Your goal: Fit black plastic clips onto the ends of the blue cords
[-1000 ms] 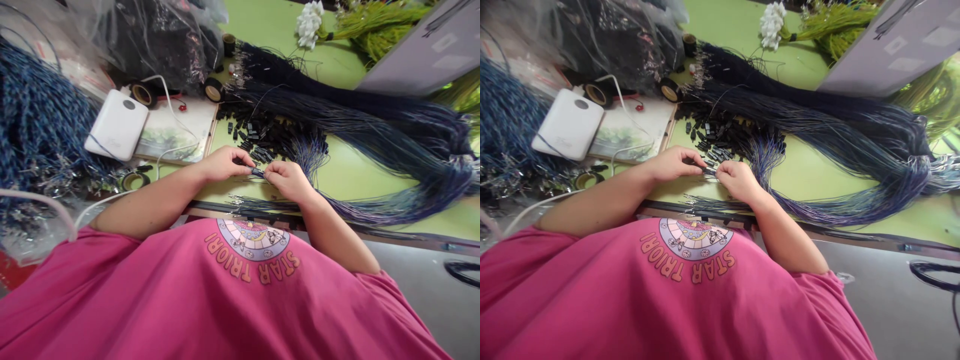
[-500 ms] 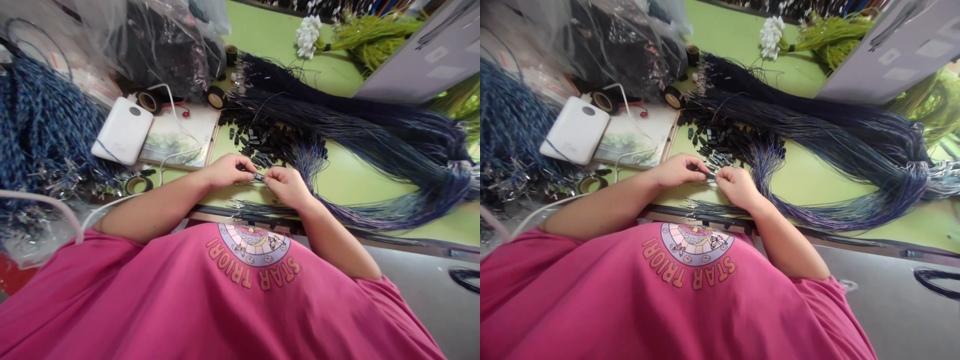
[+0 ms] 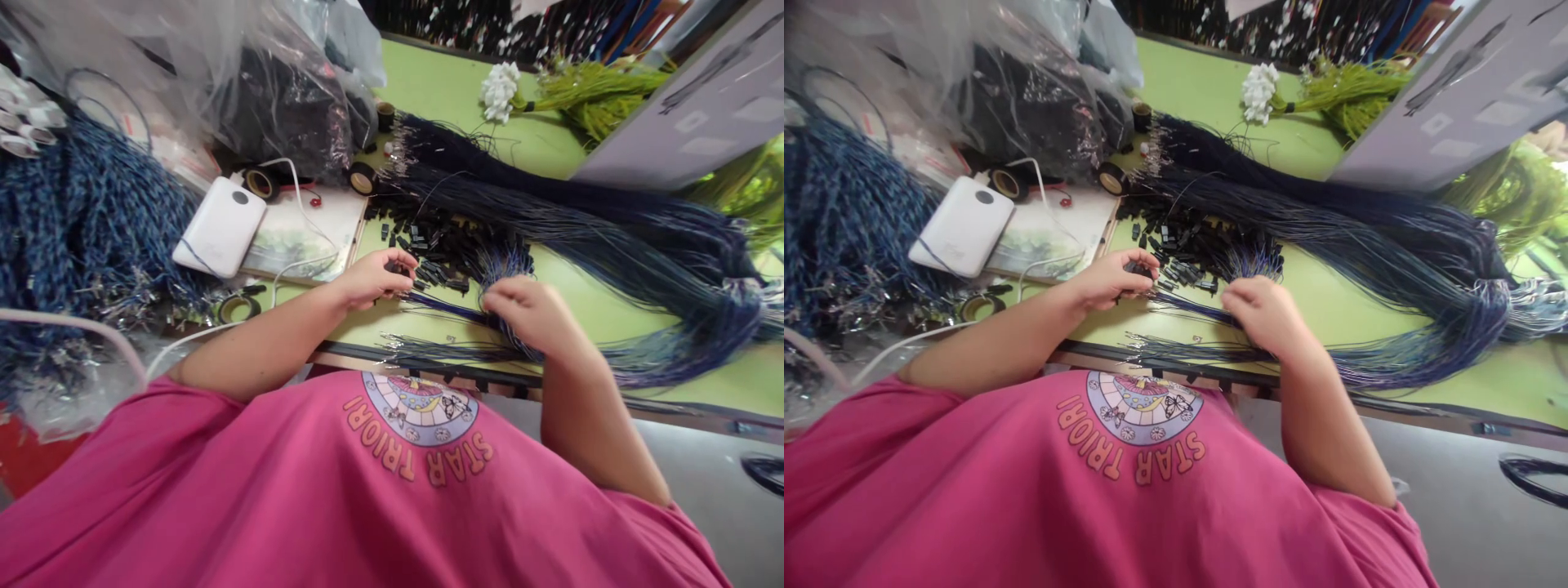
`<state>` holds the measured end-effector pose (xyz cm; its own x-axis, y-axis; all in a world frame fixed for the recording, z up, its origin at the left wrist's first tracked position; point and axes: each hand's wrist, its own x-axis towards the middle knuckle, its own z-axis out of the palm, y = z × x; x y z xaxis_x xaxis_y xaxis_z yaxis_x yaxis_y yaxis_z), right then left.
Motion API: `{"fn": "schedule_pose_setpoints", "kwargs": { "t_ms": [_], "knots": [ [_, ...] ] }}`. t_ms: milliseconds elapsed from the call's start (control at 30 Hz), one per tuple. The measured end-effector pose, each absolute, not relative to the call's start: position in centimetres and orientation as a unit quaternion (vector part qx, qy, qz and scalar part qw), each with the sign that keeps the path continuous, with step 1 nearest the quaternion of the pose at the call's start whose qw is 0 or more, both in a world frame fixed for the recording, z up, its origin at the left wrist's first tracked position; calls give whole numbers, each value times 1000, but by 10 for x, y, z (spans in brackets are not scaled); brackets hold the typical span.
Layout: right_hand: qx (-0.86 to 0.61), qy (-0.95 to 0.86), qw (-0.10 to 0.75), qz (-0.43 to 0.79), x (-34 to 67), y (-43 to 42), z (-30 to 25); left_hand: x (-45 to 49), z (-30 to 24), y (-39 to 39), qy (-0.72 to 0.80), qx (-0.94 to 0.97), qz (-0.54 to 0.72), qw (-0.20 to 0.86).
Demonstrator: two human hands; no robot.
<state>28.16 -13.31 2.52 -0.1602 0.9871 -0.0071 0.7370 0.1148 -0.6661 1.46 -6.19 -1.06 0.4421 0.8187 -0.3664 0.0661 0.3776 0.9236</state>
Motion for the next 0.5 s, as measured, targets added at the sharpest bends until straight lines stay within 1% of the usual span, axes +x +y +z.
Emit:
{"fn": "schedule_pose_setpoints", "kwargs": {
  "t_ms": [67,100,133,167,233,300,367,400,433,467,500],
  "knots": [
    [-666,-531,410,326,309,-132,18,16,-10,-62,462,450,283,710],
    [-669,-415,505,355,320,-130,11,16,-10,-61,462,440,282,716],
    [-663,-306,564,386,329,-127,3,17,-10,-61,459,435,279,723],
    [-653,-221,597,409,335,-125,-6,16,-10,-61,452,433,275,730],
    [-635,-137,623,437,337,-123,-21,16,-10,-61,440,434,268,739],
    [-620,-135,645,425,330,-125,-30,15,-10,-61,436,437,276,737],
    [-600,-172,689,368,317,-131,-29,14,-11,-61,438,443,288,727],
    [-595,-209,710,315,309,-134,-27,14,-12,-60,439,448,292,722],
    [-597,-271,710,256,301,-139,-23,14,-12,-60,439,456,291,717],
    [-602,-365,680,202,291,-143,-20,13,-13,-60,439,465,287,713],
    [-602,-484,613,167,282,-148,-16,13,-14,-60,438,473,279,711]
  ]
}}
